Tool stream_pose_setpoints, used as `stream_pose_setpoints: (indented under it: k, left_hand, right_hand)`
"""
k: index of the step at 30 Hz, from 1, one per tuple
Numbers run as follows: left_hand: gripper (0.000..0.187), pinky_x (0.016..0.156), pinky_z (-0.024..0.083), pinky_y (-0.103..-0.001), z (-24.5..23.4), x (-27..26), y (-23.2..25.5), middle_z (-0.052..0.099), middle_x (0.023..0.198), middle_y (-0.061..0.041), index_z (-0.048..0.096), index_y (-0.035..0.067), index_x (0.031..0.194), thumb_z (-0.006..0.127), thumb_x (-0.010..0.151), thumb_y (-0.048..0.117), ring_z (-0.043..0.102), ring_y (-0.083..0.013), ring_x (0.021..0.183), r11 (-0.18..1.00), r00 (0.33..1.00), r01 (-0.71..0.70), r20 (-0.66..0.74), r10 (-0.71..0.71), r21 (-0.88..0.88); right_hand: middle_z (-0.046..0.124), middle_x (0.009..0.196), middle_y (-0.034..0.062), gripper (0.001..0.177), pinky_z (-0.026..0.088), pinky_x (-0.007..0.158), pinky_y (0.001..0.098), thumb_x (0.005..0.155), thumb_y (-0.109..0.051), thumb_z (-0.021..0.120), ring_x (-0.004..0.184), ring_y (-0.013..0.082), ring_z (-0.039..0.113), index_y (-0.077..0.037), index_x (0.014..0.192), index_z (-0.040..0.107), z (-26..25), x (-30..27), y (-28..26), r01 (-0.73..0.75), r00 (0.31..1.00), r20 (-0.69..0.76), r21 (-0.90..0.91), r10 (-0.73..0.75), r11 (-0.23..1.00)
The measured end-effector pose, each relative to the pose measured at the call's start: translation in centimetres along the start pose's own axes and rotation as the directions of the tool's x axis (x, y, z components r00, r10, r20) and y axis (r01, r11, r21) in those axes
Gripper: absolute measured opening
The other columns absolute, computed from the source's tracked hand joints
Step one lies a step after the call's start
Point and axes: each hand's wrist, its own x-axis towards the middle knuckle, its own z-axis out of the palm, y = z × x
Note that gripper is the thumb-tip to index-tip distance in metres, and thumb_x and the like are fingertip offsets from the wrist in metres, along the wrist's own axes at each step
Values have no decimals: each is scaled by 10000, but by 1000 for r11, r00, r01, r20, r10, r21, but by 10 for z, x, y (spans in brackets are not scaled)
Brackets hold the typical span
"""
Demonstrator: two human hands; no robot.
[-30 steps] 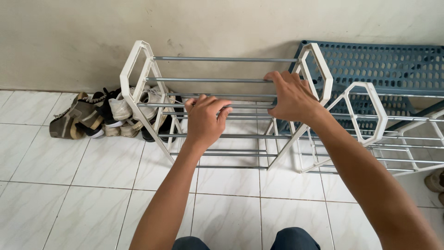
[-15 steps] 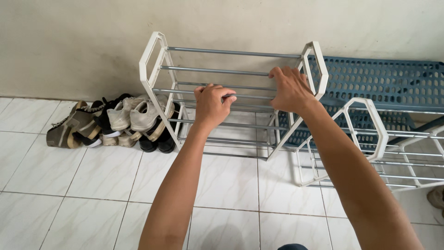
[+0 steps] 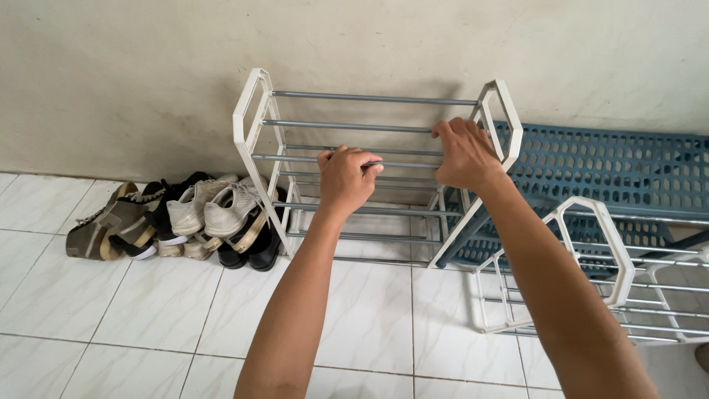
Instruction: The person assembles a white plastic and metal shoe rack by inserting metal rods into the frame and securing them with plastic clips. The person then lifts and positions the assembled rack upright on the tiled floor.
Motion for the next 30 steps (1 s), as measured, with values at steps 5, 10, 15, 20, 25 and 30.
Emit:
stream_pose_setpoints:
  k: [5,10,15,20,25,30]
  left_hand:
    - [75,996,310,-420,6,11,-6,732,775,36,812,174,904,764,870,221,617,-170,902,1000,1000,9,-4,-9,-17]
    - [76,1015,311,-427,11,18,-7,742,794,38,816,186,892,763,864,232,611,-182,909,1000,1000,19,-5,-19,4]
    - [83,1016,319,-435,13,17,-10,756,834,30,819,191,879,773,857,256,615,-196,929,1000,999,-12,-35,13,27]
    - [107,1049,320,-440,14,14,-9,756,852,13,831,208,917,784,859,285,604,-205,987,999,1000,28,11,-28,30]
    - [260,1035,282,-511,-7,13,11,684,1084,-30,811,198,1030,835,797,309,526,-289,1102,973,1000,3,0,-4,229]
    - [514,1014,337,-502,7,-41,49,581,1245,-49,707,172,1262,861,776,238,515,-332,1186,934,930,-278,-182,321,227]
  right_hand:
    - [605,1255,179,631,480,1013,496,640,-65,736,1184,390,573,-87,1249,575,4,15,5,-51,997,60,-38,53,998]
    - [608,1249,174,581,484,1024,498,667,-63,715,1209,387,563,-88,1233,586,6,19,8,-25,999,22,-62,27,998]
    - [599,1277,153,538,497,1021,487,691,-73,685,1267,372,534,-93,1221,592,13,17,9,-52,999,14,-60,53,997]
    - [500,1411,178,590,415,1071,552,760,-117,695,1347,387,460,-100,1329,538,25,-1,7,-96,992,-98,-152,82,984]
    - [431,1432,242,716,357,1072,574,739,-82,713,1360,454,385,-81,1417,481,12,-53,-18,-66,935,-353,-247,-27,967]
    - [457,1458,199,576,373,1144,549,858,-113,739,1421,433,399,-87,1379,495,-19,-157,-41,168,886,-438,-9,-155,986]
